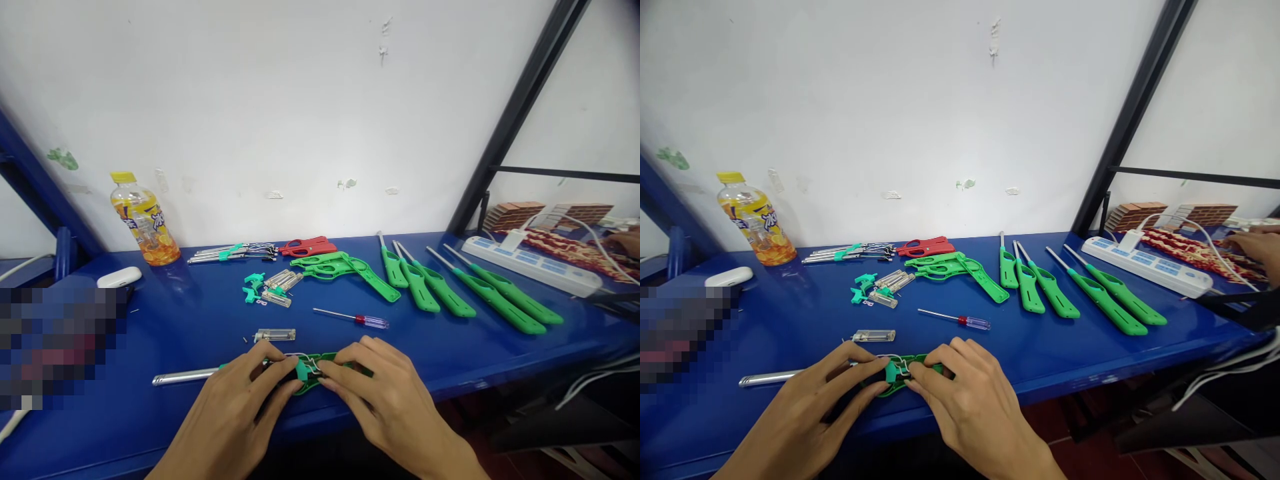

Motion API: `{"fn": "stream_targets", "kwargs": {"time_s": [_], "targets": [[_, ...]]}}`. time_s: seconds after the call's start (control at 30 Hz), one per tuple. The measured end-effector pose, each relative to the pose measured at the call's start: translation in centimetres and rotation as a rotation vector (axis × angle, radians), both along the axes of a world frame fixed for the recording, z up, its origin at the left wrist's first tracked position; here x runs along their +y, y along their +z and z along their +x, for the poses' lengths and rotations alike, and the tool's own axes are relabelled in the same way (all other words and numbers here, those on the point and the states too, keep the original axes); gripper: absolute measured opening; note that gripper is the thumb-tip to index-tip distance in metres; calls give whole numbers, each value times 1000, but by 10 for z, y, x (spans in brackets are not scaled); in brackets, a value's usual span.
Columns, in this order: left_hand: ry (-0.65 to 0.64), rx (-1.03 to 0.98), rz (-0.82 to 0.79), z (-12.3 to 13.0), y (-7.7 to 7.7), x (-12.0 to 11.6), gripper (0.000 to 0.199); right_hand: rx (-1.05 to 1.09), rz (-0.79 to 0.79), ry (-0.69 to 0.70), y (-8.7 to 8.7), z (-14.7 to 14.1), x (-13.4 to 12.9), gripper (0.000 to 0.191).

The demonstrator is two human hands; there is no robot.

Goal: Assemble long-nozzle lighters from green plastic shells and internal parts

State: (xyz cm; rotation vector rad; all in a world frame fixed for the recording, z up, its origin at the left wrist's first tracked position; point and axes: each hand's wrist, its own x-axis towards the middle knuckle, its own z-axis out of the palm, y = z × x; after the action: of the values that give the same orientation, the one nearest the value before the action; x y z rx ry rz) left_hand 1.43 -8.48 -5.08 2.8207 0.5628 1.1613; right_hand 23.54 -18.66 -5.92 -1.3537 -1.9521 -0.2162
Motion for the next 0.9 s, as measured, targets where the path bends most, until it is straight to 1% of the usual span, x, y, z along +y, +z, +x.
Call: {"fn": "stream_targets", "kwargs": {"time_s": [0.3,0.4,0.63,0.9], "targets": [[-14,15,-56,-2,-4,-1,22,2,-5,-11,0,-2,-1,20],[-5,4,-41,-2,-5,-1,22,6,18,-21,-1,-2,0,19],[-13,20,-67,-2,-4,-1,22,28,71,-8,0,-3,-3,16],[-10,37,-72,-2,-4,-2,22,32,30,34,4,-2,-4,16]]}}
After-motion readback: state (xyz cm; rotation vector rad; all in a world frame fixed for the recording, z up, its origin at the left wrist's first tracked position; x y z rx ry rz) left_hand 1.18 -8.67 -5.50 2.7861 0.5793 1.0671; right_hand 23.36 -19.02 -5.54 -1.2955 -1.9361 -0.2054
